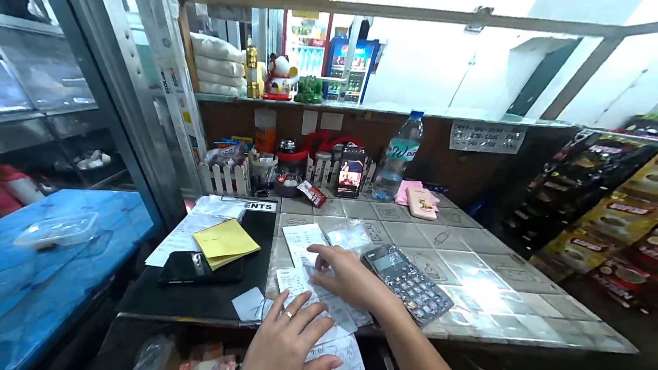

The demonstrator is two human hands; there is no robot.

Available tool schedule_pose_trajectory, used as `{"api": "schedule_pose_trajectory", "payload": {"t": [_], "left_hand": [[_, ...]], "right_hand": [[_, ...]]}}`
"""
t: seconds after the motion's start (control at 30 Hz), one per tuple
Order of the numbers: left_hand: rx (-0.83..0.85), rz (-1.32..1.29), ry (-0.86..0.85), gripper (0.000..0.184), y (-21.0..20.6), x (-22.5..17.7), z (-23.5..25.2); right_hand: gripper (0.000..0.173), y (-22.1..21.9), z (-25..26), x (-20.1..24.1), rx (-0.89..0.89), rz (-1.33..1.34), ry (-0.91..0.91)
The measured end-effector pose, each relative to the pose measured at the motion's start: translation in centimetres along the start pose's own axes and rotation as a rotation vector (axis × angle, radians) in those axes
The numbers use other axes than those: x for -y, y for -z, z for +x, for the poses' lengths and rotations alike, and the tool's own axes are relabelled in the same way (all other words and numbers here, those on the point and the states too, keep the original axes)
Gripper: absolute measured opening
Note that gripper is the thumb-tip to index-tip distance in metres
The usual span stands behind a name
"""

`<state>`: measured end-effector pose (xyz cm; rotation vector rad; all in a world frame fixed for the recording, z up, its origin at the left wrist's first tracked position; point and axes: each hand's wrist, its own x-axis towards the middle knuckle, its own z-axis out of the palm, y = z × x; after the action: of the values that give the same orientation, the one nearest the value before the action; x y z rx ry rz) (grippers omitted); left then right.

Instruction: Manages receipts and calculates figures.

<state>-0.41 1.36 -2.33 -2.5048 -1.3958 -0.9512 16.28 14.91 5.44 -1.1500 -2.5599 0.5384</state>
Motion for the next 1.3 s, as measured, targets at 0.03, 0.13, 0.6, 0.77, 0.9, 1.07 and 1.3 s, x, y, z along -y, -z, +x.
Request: {"api": "schedule_pose_trajectory", "payload": {"t": [0.03,0.13,0.6,0.77,0.9,1.07,1.3], "left_hand": [[-0.001,-0.003,0.003,0.049,0.1,0.0,0.0],[0.006,-0.016,0.009,0.047,0.2,0.2,-0.1],[-0.241,-0.169,0.155,0.052,1.2,0.6,0.2],[-0.453,-0.688,0.407,0.098,3.6,0.9,1.1],[-0.364,-0.974,0.519,0.034,4.2,0.2,1.0],[-0.441,-0.997,0.344,0.022,3.8,0.8,0.7],[-0.338,-1.139,0.196,0.019,3.7,1.6,0.4]], "right_hand": [[0.042,0.2,0.0,0.0,0.022,0.022,-0.007],[0.029,0.2,-0.6,-0.2,-0.010,0.002,-0.035],[0.022,0.5,-2.2,-1.1,-0.100,0.166,0.103],[0.014,0.6,-5.3,0.6,-0.373,0.425,0.356],[0.013,-0.9,-6.3,1.6,-0.555,0.611,0.413],[0.085,-3.0,-6.6,1.0,-0.553,0.789,0.310],[0.024,-3.0,-8.2,1.0,-0.293,0.793,0.414]]}}
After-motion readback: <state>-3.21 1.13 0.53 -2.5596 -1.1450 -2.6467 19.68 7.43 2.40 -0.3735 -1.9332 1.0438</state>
